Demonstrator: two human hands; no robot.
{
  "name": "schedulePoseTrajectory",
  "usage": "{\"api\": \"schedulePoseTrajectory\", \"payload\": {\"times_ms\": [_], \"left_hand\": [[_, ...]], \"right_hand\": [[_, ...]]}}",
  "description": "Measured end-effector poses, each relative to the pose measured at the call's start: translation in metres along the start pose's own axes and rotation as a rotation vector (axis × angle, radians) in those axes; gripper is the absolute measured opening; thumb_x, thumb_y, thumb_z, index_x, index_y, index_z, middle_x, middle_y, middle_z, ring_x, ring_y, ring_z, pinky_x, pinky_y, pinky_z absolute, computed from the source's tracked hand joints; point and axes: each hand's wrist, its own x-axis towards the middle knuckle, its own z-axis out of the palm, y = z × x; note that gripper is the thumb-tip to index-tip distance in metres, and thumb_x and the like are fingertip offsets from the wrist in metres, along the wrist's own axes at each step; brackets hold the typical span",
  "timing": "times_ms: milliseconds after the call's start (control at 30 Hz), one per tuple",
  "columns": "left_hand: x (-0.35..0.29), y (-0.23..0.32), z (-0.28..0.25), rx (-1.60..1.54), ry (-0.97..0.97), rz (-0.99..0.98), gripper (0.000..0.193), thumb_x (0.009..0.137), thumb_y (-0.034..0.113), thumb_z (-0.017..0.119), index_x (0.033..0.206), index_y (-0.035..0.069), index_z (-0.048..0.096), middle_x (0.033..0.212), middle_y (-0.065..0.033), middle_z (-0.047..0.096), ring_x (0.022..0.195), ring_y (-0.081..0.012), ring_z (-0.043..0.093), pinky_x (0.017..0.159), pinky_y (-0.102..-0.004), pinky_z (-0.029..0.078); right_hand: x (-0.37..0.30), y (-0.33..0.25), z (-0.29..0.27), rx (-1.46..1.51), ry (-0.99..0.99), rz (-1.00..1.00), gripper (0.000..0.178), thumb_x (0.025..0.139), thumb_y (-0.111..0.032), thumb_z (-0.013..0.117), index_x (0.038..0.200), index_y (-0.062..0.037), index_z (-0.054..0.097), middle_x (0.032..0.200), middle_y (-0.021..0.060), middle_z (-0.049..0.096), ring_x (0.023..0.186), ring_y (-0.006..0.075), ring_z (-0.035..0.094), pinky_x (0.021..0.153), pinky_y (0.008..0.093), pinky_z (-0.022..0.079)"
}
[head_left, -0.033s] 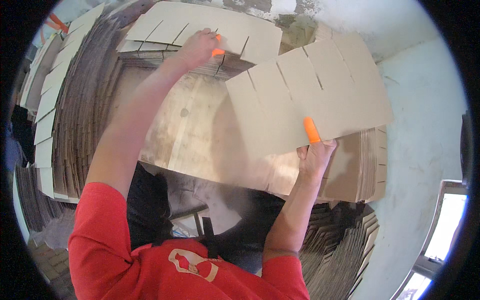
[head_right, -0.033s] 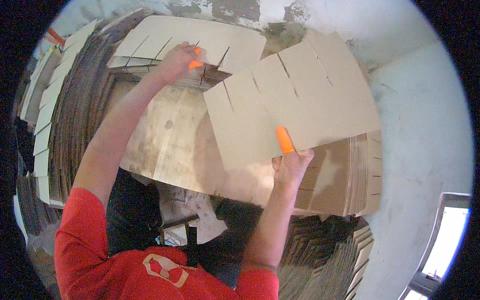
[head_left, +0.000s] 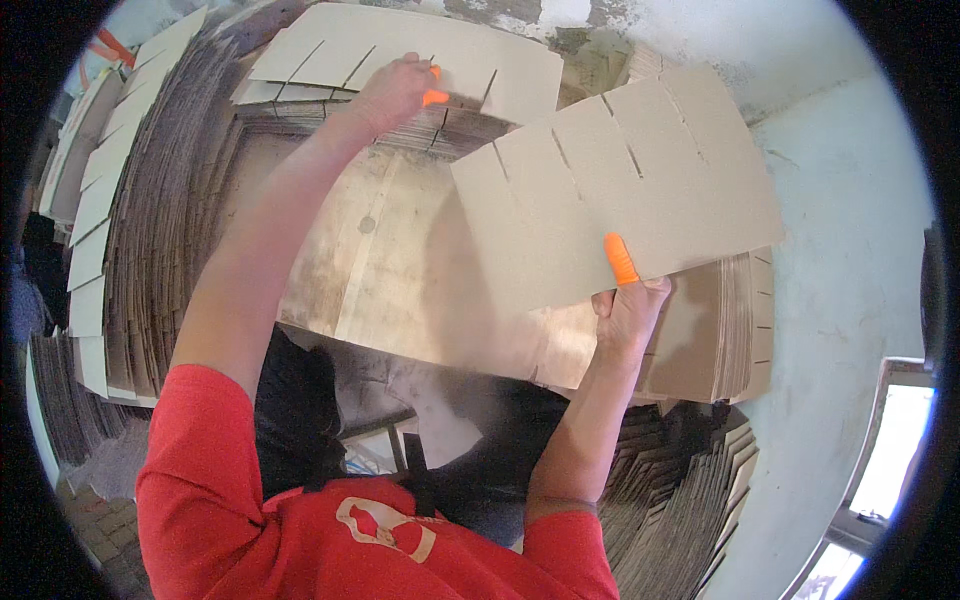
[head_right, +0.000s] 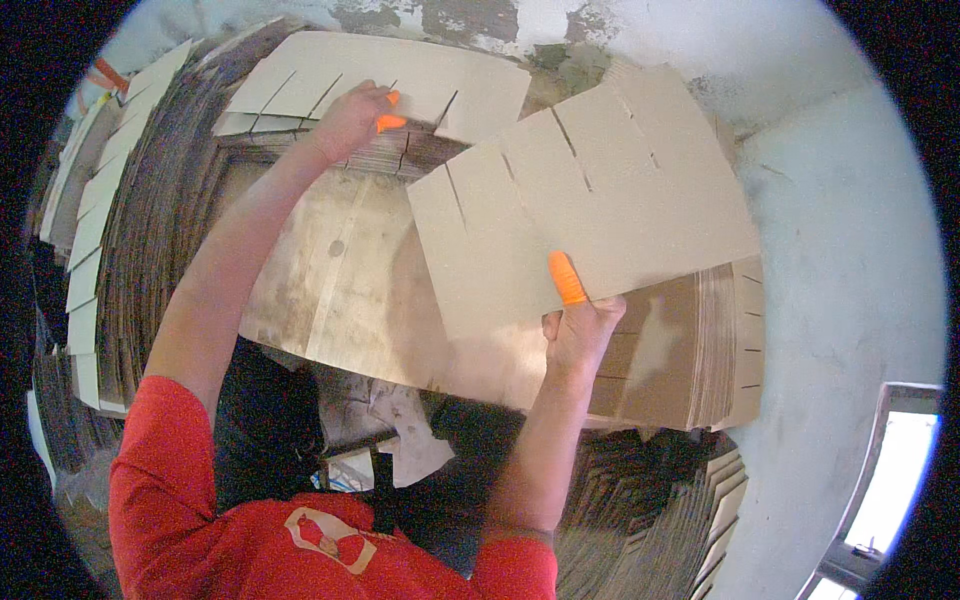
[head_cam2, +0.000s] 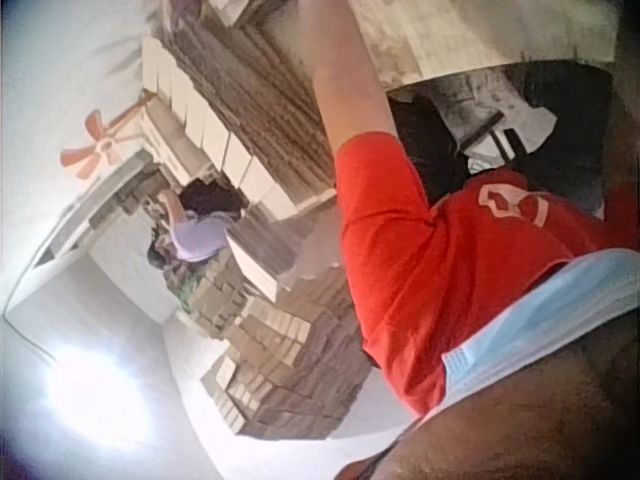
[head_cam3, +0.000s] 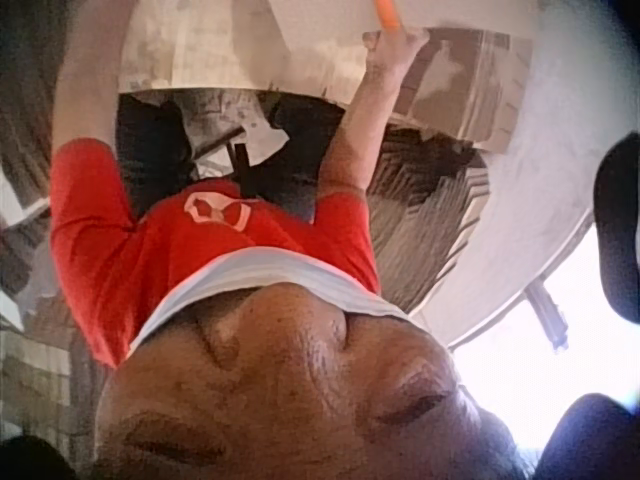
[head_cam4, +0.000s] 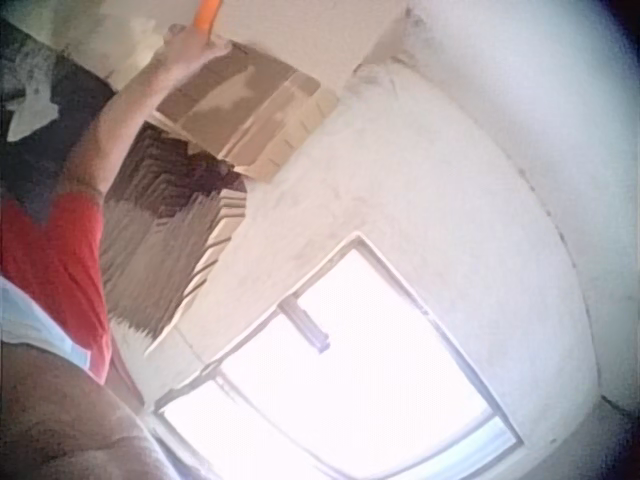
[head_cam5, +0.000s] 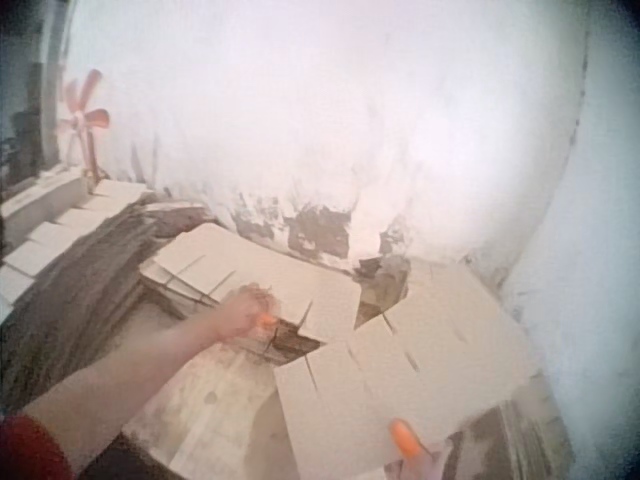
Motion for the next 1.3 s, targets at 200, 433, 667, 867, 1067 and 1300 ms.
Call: {"api": "schedulePoseTrajectory", "payload": {"times_ms": [200,433,667,867,1067,1300], "left_hand": [[0.019,0.006,0.001,-0.245,0.305,-0.160,0.016,0.078,0.010,0.067,0.092,0.003,0.070,0.084,-0.0160,0.068,0.081,-0.0325,0.064,0.073,-0.0377,0.053],[0.022,-0.002,0.004,-0.516,0.227,-0.261,0.016,0.079,0.003,0.058,0.089,0.004,0.071,0.085,-0.0156,0.068,0.077,-0.0320,0.064,0.074,-0.0401,0.053],[0.025,0.017,-0.020,0.177,0.324,0.339,0.039,0.079,0.011,0.063,0.116,0.001,0.058,0.127,-0.0103,0.054,0.106,-0.0226,0.056,0.083,-0.0328,0.055],[0.002,0.039,-0.029,0.306,0.217,0.383,0.026,0.072,0.005,0.064,0.095,-0.004,0.062,0.111,-0.0093,0.049,0.095,-0.0211,0.053,0.065,-0.0254,0.058],[-0.020,0.065,-0.035,0.340,-0.048,0.364,0.036,0.073,0.007,0.062,0.105,-0.008,0.062,0.128,-0.0169,0.049,0.104,-0.0234,0.054,0.068,-0.0277,0.059],[-0.031,0.064,-0.026,0.312,0.254,0.420,0.015,0.069,0.013,0.064,0.073,-0.002,0.065,0.090,-0.0097,0.051,0.091,-0.0206,0.052,0.056,-0.0248,0.055]], "right_hand": [[0.007,0.006,-0.007,0.110,-0.013,0.090,0.012,0.080,0.000,0.073,0.085,-0.0069,0.065,0.072,-0.0039,0.056,0.040,0.0039,0.032,0.031,0.0219,0.020],[-0.001,-0.009,0.001,0.068,0.046,0.139,0.011,0.080,0.000,0.072,0.082,-0.0071,0.064,0.071,-0.0039,0.054,0.040,0.0040,0.033,0.030,0.0221,0.021],[-0.001,0.003,-0.005,0.026,0.002,0.039,0.010,0.089,0.000,0.058,0.094,-0.0064,0.064,0.078,0.0005,0.062,0.040,0.0046,0.044,0.028,0.0184,0.025],[-0.008,-0.001,0.006,-0.100,0.048,-0.039,0.011,0.091,0.000,0.055,0.094,-0.0051,0.064,0.078,0.0017,0.062,0.041,0.0044,0.044,0.028,0.0182,0.027],[-0.008,0.004,0.007,-0.087,-0.005,-0.074,0.014,0.092,-0.001,0.054,0.099,-0.0032,0.066,0.078,0.0041,0.063,0.042,0.0045,0.045,0.029,0.0187,0.031],[-0.009,0.012,0.007,-0.263,-0.024,-0.200,0.014,0.090,0.001,0.056,0.099,-0.0008,0.066,0.078,0.0050,0.064,0.042,0.0049,0.046,0.029,0.0201,0.035]]}}
